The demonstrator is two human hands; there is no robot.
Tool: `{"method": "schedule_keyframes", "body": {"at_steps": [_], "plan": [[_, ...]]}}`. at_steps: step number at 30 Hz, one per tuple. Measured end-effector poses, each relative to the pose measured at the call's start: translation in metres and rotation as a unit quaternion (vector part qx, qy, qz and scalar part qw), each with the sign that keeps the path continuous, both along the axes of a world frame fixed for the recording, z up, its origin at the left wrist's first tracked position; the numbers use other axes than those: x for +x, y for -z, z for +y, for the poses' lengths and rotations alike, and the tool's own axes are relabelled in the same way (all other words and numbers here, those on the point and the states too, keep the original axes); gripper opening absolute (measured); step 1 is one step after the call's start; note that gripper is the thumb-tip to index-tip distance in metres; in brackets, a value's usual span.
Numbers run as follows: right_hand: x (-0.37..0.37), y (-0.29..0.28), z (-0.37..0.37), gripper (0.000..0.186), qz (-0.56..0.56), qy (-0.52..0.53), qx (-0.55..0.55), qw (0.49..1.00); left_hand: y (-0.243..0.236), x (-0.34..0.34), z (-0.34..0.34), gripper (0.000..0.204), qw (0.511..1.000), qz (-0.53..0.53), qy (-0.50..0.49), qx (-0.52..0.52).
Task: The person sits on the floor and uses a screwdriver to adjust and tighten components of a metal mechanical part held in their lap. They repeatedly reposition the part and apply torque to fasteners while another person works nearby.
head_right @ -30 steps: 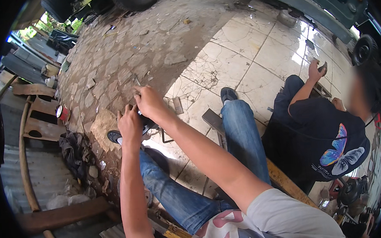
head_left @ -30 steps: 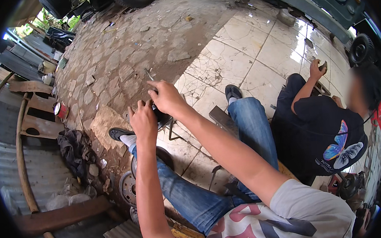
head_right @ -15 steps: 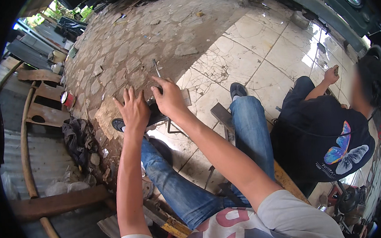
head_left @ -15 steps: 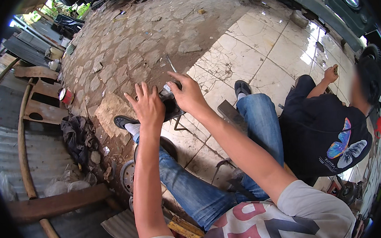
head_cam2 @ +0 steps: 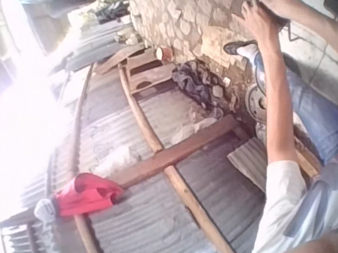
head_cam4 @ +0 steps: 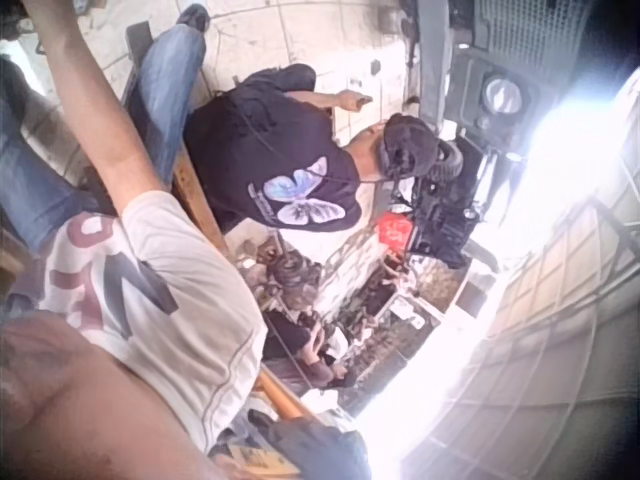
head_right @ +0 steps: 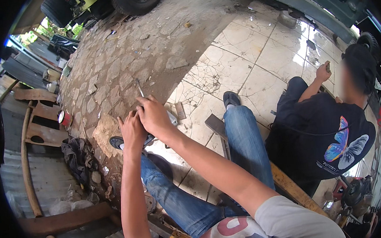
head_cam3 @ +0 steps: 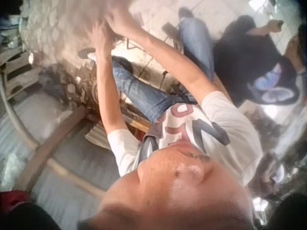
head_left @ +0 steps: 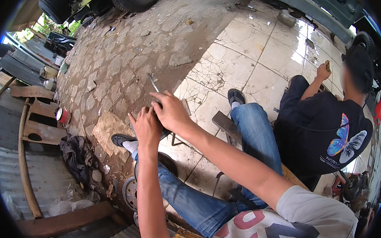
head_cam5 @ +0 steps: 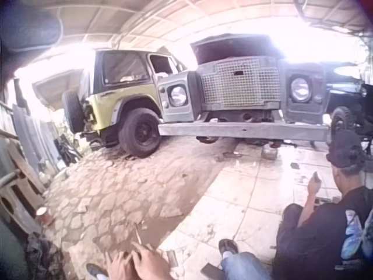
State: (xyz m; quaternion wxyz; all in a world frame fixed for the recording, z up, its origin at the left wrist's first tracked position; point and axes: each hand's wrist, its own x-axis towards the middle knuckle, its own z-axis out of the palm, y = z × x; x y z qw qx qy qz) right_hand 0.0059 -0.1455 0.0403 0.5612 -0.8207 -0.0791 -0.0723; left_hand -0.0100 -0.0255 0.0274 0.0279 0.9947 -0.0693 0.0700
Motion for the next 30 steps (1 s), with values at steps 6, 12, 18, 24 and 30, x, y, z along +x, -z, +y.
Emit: {"method": "schedule_keyframes", "body": {"at_steps": [6,12,18,24,30], "plan": [[0.011,0.009,0.004,0.031,-0.049,-0.015,0.034,0.998,-0.011,-0.008,0.005,0.047,0.998,-0.052,-0.024,0.000],[0.002,0.008,0.012,0.025,-0.070,-0.053,0.060,0.994,-0.017,-0.029,0.012,0.064,0.985,-0.052,-0.152,-0.055],[0.003,0.008,0.009,0.023,-0.046,-0.005,0.073,0.996,-0.014,-0.037,0.021,0.063,0.977,-0.064,-0.145,-0.146],[0.009,0.011,-0.010,0.027,-0.037,0.010,0.084,0.996,-0.011,-0.030,0.009,0.075,0.947,-0.067,-0.165,-0.269],[0.008,0.008,-0.019,0.032,0.032,0.007,0.068,0.997,-0.002,-0.020,0.023,0.083,0.921,0.024,-0.143,-0.360]]}}
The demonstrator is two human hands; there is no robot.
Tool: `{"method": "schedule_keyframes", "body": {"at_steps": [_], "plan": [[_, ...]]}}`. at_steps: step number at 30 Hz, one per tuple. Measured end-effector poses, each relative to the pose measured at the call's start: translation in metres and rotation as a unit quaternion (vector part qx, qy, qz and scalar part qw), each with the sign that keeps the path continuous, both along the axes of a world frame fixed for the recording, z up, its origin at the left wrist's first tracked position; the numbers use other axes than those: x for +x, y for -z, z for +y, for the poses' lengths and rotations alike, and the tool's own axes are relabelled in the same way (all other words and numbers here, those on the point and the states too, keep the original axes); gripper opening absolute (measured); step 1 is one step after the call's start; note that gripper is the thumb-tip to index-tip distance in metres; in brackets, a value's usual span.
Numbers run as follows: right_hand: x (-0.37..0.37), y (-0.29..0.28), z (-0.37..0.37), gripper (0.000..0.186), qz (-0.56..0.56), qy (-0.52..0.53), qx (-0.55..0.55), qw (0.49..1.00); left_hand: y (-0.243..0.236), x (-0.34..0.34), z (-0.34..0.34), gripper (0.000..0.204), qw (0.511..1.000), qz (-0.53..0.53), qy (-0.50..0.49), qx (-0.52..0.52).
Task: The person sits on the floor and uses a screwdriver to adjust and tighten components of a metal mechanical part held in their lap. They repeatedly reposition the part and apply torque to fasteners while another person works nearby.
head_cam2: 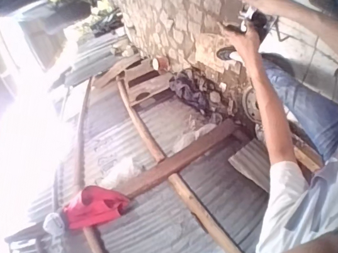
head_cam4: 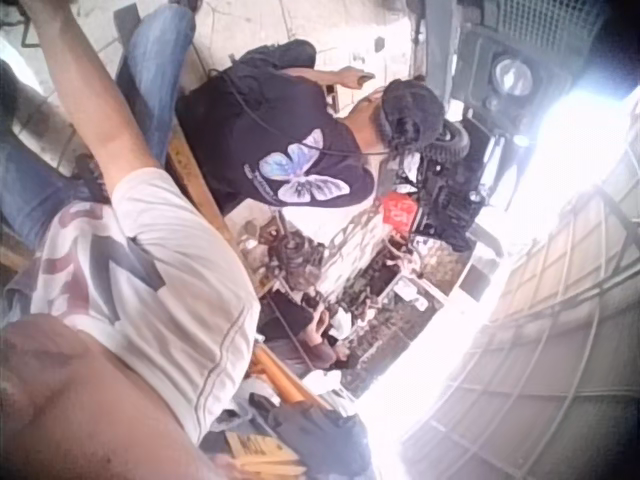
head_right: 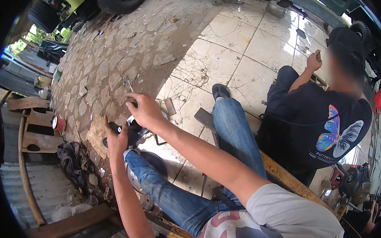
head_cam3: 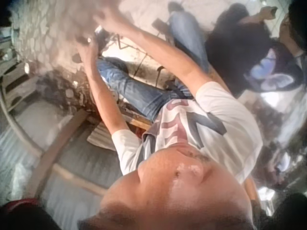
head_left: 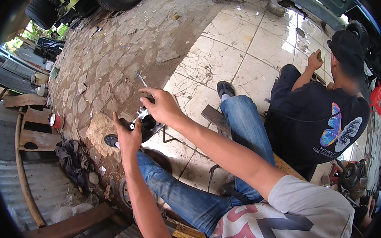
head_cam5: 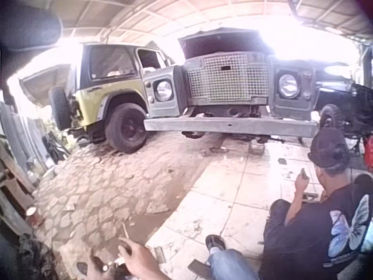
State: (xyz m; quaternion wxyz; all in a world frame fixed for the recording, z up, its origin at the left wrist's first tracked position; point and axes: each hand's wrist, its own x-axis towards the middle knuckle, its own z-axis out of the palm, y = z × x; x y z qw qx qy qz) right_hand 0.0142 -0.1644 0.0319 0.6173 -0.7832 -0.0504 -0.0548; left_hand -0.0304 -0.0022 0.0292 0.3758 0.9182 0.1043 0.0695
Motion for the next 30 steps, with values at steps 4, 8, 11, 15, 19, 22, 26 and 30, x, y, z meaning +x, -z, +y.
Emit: {"method": "schedule_keyframes", "body": {"at_steps": [4,8,11,15,19,22,26,30], "plan": [[0.002,0.006,-0.001,0.031,-0.040,-0.003,0.005,0.999,-0.001,0.004,0.007,0.081,1.000,-0.008,0.022,0.007],[0.004,-0.004,-0.013,0.028,-0.236,0.028,-0.095,0.967,0.009,0.009,0.007,0.082,0.999,-0.028,0.035,0.026],[-0.012,-0.021,-0.030,0.035,-0.292,-0.008,-0.128,0.948,0.004,0.006,-0.002,0.088,1.000,-0.007,-0.004,-0.027],[-0.075,-0.014,-0.050,0.051,-0.147,-0.131,-0.067,0.978,0.010,0.003,-0.002,0.095,0.997,-0.036,-0.039,-0.050],[-0.111,0.018,-0.062,0.060,-0.103,-0.209,-0.099,0.967,0.002,0.004,0.010,0.092,0.995,-0.016,-0.098,-0.013],[-0.107,0.023,-0.062,0.062,-0.066,-0.219,-0.195,0.954,-0.005,0.001,0.013,0.087,0.986,0.025,-0.141,-0.085],[-0.108,0.035,-0.053,0.062,-0.030,-0.262,-0.238,0.935,0.008,-0.005,0.027,0.083,0.984,-0.010,-0.176,-0.041],[-0.101,0.031,-0.047,0.054,-0.045,-0.224,-0.217,0.949,0.005,-0.002,0.017,0.084,0.977,-0.053,-0.186,-0.095]]}}
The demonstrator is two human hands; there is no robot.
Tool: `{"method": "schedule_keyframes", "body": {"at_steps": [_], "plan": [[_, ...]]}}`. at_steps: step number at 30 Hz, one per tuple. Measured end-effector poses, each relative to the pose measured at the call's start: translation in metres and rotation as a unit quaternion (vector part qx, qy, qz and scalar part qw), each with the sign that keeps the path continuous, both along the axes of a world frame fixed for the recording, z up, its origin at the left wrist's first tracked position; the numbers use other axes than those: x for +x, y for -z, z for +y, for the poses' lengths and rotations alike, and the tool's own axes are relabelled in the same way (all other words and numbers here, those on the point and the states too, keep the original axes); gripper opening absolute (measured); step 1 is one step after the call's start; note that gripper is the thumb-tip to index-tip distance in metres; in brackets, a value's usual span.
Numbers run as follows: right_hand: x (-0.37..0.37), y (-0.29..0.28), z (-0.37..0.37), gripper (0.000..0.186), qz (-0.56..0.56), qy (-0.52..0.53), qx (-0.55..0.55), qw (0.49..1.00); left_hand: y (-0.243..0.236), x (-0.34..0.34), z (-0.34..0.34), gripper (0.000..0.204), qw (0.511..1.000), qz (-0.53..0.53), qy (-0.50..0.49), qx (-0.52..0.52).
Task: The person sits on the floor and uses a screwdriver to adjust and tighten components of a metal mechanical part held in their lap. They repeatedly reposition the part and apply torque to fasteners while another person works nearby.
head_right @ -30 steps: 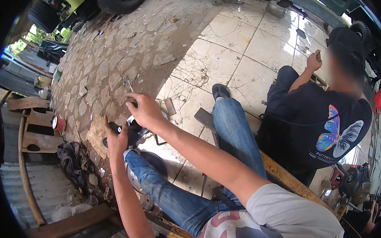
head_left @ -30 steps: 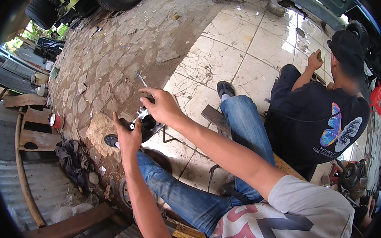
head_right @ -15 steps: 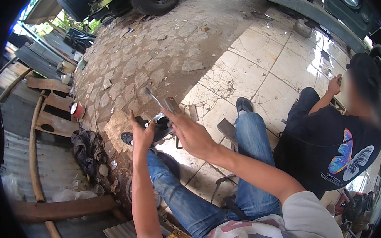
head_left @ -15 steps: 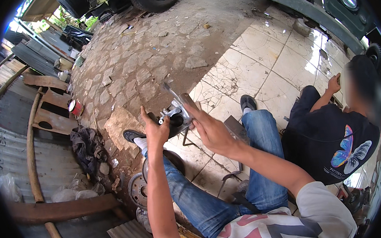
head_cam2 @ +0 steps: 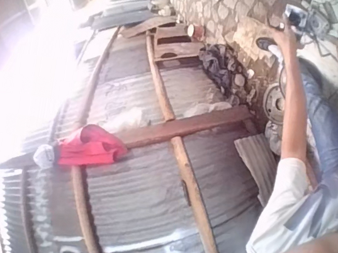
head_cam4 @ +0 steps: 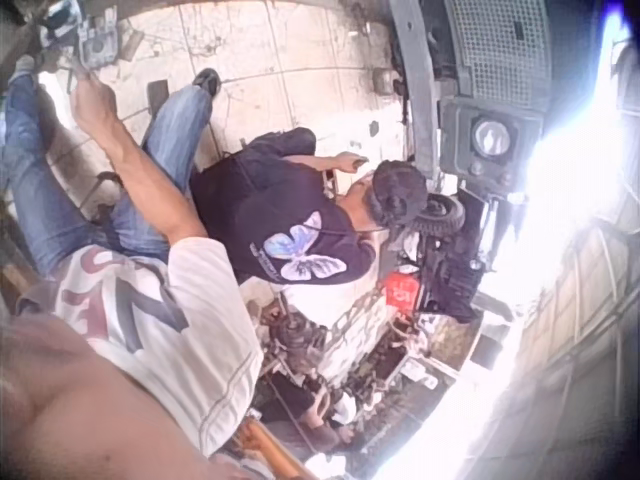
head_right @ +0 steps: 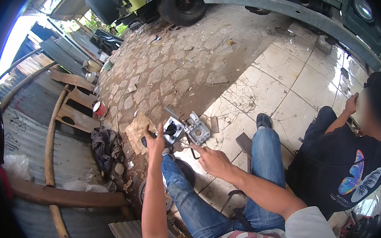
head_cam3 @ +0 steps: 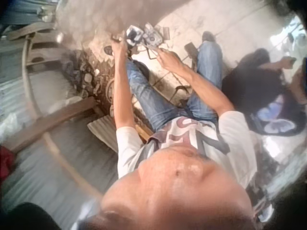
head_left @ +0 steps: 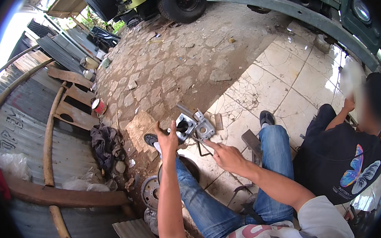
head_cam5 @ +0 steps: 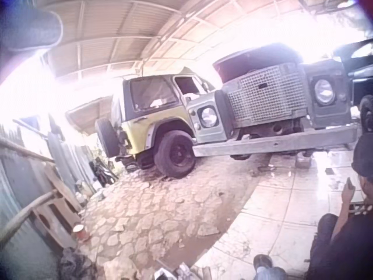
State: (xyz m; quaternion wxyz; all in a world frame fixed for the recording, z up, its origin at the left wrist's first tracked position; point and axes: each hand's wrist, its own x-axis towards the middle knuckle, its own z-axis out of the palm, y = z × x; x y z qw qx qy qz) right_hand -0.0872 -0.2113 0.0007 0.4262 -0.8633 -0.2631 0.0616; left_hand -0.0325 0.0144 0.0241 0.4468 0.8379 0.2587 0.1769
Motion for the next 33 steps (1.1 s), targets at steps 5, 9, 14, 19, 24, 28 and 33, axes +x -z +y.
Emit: {"method": "schedule_keyframes", "body": {"at_steps": [5,9,14,19,24,28,33], "plan": [[0.002,-0.012,-0.001,0.040,-0.052,0.047,0.014,0.997,0.015,-0.008,-0.007,0.097,0.996,-0.043,-0.076,-0.033],[0.002,-0.010,-0.005,0.039,-0.068,0.053,0.024,0.996,0.007,-0.011,-0.014,0.100,0.987,-0.017,-0.107,-0.118],[0.003,-0.006,-0.006,0.038,-0.030,0.023,0.025,0.999,0.011,-0.013,-0.018,0.102,0.975,-0.023,-0.105,-0.197],[0.002,-0.005,-0.009,0.038,-0.026,0.008,0.016,0.999,0.007,-0.018,-0.028,0.094,0.964,-0.052,-0.099,-0.241],[0.001,0.005,-0.005,0.037,-0.013,0.002,-0.006,1.000,0.020,-0.014,-0.016,0.076,0.975,-0.064,-0.105,-0.186],[-0.002,0.007,-0.003,0.040,-0.054,0.003,-0.056,0.997,0.018,-0.018,-0.013,0.068,0.966,-0.082,-0.111,-0.218],[-0.002,0.003,0.001,0.043,-0.026,-0.005,-0.041,0.999,0.021,-0.017,-0.006,0.069,0.969,-0.078,-0.128,-0.195]]}}
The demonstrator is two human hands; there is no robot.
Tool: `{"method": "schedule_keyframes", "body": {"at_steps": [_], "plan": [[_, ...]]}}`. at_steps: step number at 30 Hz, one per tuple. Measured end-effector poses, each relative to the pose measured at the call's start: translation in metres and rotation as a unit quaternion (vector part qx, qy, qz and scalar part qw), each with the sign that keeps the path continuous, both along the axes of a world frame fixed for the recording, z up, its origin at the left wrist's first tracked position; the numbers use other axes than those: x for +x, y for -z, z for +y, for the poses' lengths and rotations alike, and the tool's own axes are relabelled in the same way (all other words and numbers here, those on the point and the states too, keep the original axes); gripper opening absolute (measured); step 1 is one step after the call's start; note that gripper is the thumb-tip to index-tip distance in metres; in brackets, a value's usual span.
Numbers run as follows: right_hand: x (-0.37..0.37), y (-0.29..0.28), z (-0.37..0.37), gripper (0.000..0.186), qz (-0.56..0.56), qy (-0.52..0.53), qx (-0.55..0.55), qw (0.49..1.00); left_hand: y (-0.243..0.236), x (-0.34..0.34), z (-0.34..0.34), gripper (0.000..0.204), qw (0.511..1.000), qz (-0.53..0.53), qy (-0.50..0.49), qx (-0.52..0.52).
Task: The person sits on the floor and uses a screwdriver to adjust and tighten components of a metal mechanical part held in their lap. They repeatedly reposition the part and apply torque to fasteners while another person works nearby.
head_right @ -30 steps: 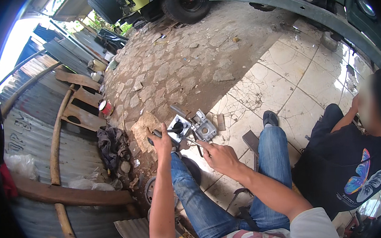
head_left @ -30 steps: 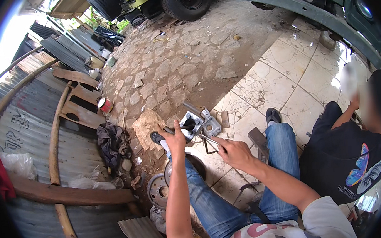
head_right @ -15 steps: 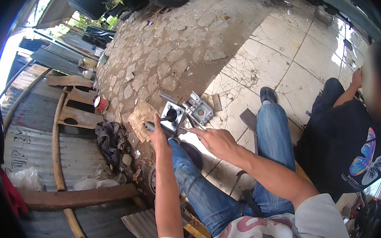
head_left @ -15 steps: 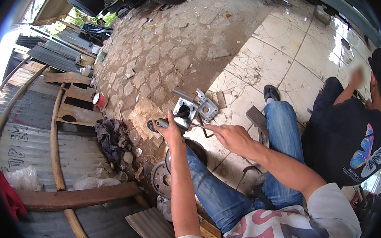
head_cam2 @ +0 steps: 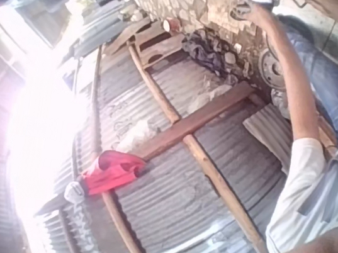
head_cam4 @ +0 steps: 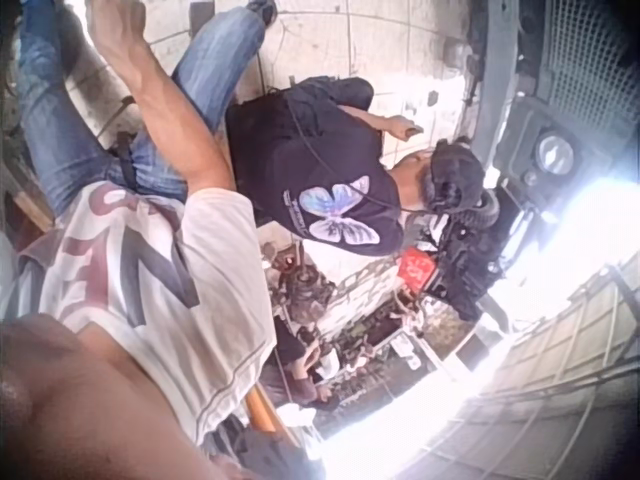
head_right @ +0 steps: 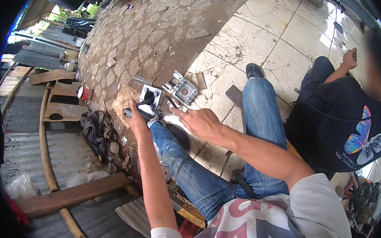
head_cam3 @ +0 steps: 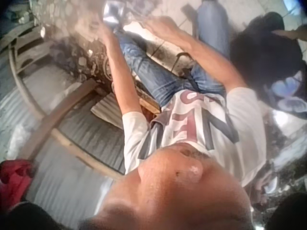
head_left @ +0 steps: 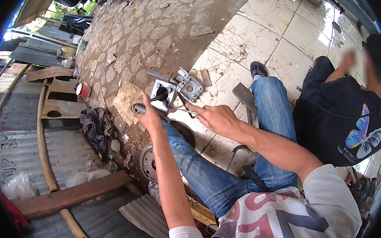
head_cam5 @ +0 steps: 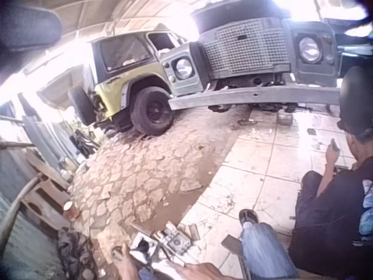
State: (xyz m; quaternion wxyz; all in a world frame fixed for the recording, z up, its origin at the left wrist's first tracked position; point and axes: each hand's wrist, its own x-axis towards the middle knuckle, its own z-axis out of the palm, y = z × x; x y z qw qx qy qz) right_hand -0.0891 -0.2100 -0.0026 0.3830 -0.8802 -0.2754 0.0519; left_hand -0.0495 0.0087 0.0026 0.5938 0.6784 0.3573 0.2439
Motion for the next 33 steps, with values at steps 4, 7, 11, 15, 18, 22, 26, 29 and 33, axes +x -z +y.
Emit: {"method": "schedule_keyframes", "body": {"at_steps": [4,7,11,15,18,22,26,29,33], "plan": [[-0.001,0.006,0.003,0.044,0.005,-0.007,0.011,1.000,-0.002,-0.001,-0.003,0.070,1.000,-0.010,0.016,0.005],[-0.002,0.002,0.004,0.043,0.019,-0.011,0.022,1.000,-0.002,-0.002,-0.003,0.074,1.000,-0.006,0.013,0.006],[-0.002,0.003,0.006,0.042,0.021,-0.010,0.035,0.999,-0.005,-0.001,-0.006,0.082,1.000,0.013,0.002,0.015],[-0.002,0.006,0.008,0.041,0.024,-0.009,0.042,0.999,-0.008,-0.002,-0.009,0.088,0.999,0.036,-0.004,0.017],[-0.004,0.008,0.010,0.039,0.007,0.002,0.068,0.998,-0.006,-0.003,-0.007,0.089,0.999,0.031,0.005,0.016],[-0.005,0.008,0.013,0.035,-0.037,0.020,0.102,0.994,0.001,-0.002,-0.004,0.078,1.000,0.009,0.008,0.020],[-0.005,0.002,0.011,0.037,-0.066,0.001,0.091,0.994,0.003,0.001,-0.006,0.071,1.000,0.012,-0.006,0.010],[-0.009,0.008,0.014,0.041,-0.038,0.000,0.069,0.997,0.001,-0.003,-0.004,0.071,1.000,0.003,0.007,-0.013],[-0.012,0.011,0.019,0.037,-0.011,0.002,0.120,0.993,-0.003,-0.002,-0.008,0.065,1.000,0.003,-0.006,-0.023]]}}
